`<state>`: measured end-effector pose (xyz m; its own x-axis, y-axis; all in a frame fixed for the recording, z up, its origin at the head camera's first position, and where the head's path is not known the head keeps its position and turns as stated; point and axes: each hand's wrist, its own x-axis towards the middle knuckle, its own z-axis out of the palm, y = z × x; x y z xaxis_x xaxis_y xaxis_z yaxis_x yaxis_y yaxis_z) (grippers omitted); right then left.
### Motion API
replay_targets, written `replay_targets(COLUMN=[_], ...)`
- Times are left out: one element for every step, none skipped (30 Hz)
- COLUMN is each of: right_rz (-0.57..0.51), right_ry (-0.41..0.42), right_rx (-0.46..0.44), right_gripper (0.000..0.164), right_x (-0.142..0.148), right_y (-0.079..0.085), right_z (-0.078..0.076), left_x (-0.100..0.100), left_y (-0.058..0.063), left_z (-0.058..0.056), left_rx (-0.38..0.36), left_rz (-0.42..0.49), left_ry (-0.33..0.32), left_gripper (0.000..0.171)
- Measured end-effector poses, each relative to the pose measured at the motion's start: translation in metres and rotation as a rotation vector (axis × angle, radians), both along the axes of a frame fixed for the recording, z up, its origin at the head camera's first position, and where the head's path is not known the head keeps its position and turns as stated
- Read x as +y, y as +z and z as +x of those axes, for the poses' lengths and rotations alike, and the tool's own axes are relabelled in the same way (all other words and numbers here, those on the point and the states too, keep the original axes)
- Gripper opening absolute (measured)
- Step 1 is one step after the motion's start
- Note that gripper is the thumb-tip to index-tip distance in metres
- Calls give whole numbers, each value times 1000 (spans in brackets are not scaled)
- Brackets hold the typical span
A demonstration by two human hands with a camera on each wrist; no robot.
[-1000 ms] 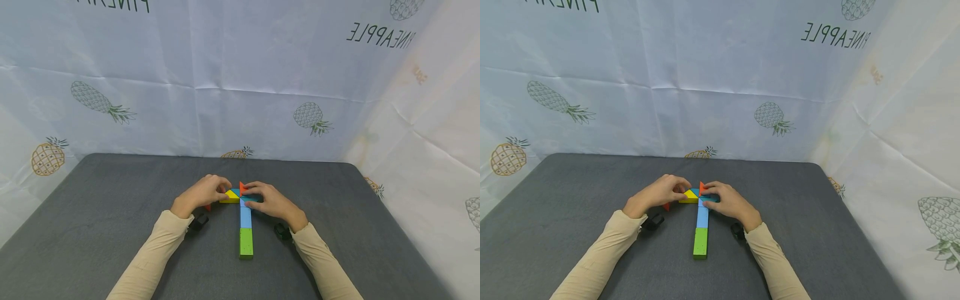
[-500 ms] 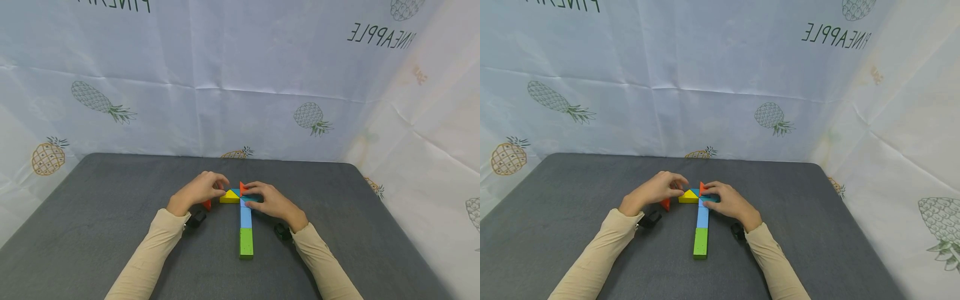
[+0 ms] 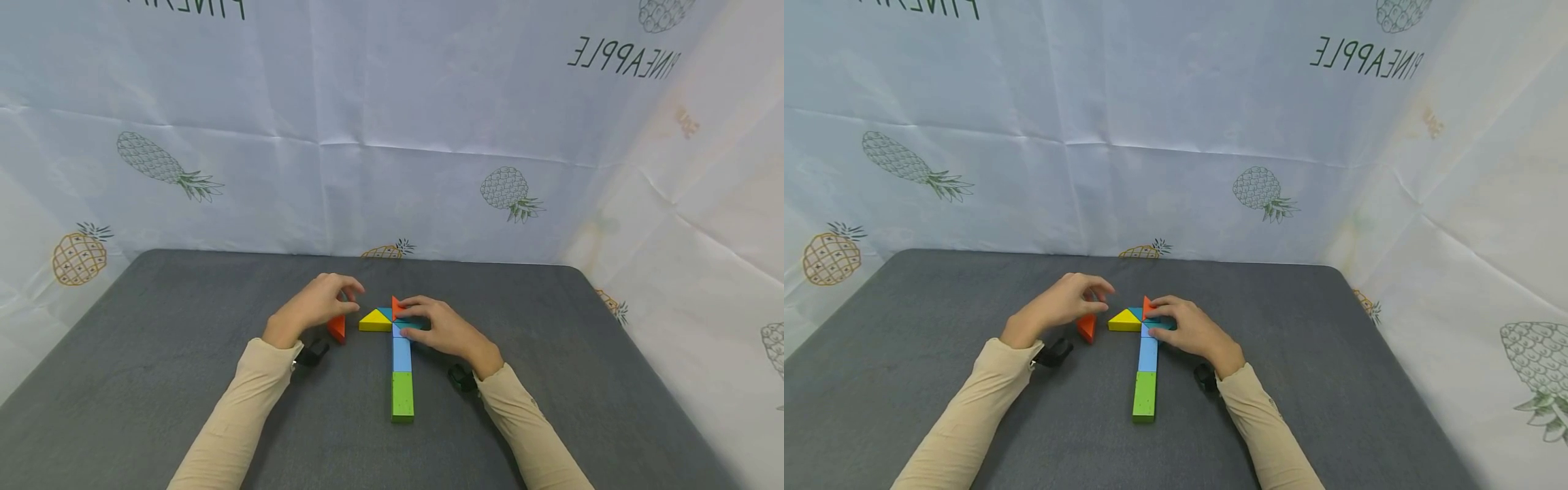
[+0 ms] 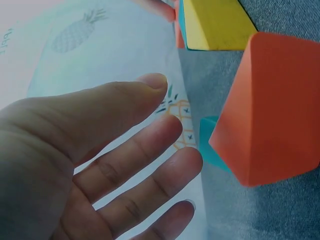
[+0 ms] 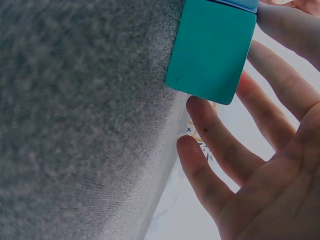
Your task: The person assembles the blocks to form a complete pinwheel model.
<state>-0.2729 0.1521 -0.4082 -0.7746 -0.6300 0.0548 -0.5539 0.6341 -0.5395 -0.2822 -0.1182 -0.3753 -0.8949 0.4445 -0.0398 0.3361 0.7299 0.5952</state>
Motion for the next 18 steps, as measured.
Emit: replay_targets(right_rz=[0,0,-1,-2,-3,-4,-6,-7,-7,-7,-7,-6,-5,-4,-4,-3,-2,-3], right_ry=[0,1,1,1,1,1,2,2,3,3,4,4,5,6,6,7,8,7], right_rx=[0,-1,-3,-5,-7,-9,-11,-12,-11,-12,-11,-10,-8,-7,-7,-5,-4,-5], right_gripper=[38,38,38,38,39,38,38,38,38,39,39,39,39,39,39,39,39,39], right_x=[0,0,0,0,0,0,0,0,0,0,0,0,0,0,1,1,1,0], right_y=[0,0,0,0,0,0,0,0,0,0,0,0,0,0,0,0,-1,-1], right_z=[0,0,0,0,0,0,0,0,0,0,0,0,-1,-1,-1,-1,-1,-1], left_x=[-1,-2,-2,-3,-3,-4,-4,-5,-5,-5,-6,-6,-6,-6,-5,-5,-5,-5], left_y=[0,0,0,0,-1,-1,-1,-1,-1,-2,-2,-3,-4,-4,-5,-6,-7,-8], left_z=[0,0,0,0,-1,-1,-2,-2,-2,-3,-3,-4,-4,-4,-5,-5,-6,-6], left_rx=[4,7,11,17,22,25,28,31,34,37,37,38,38,40,38,37,33,33], left_rz=[-1,-2,-2,-3,-5,-7,-8,-11,-14,-20,-24,-30,-34,-39,-43,-47,-47,-49], left_ry=[3,6,10,14,18,23,28,29,31,34,37,38,38,38,41,43,47,49], left_gripper=[35,35,35,35,35,36,36,36,36,36,36,36,36,36,36,36,35,35])
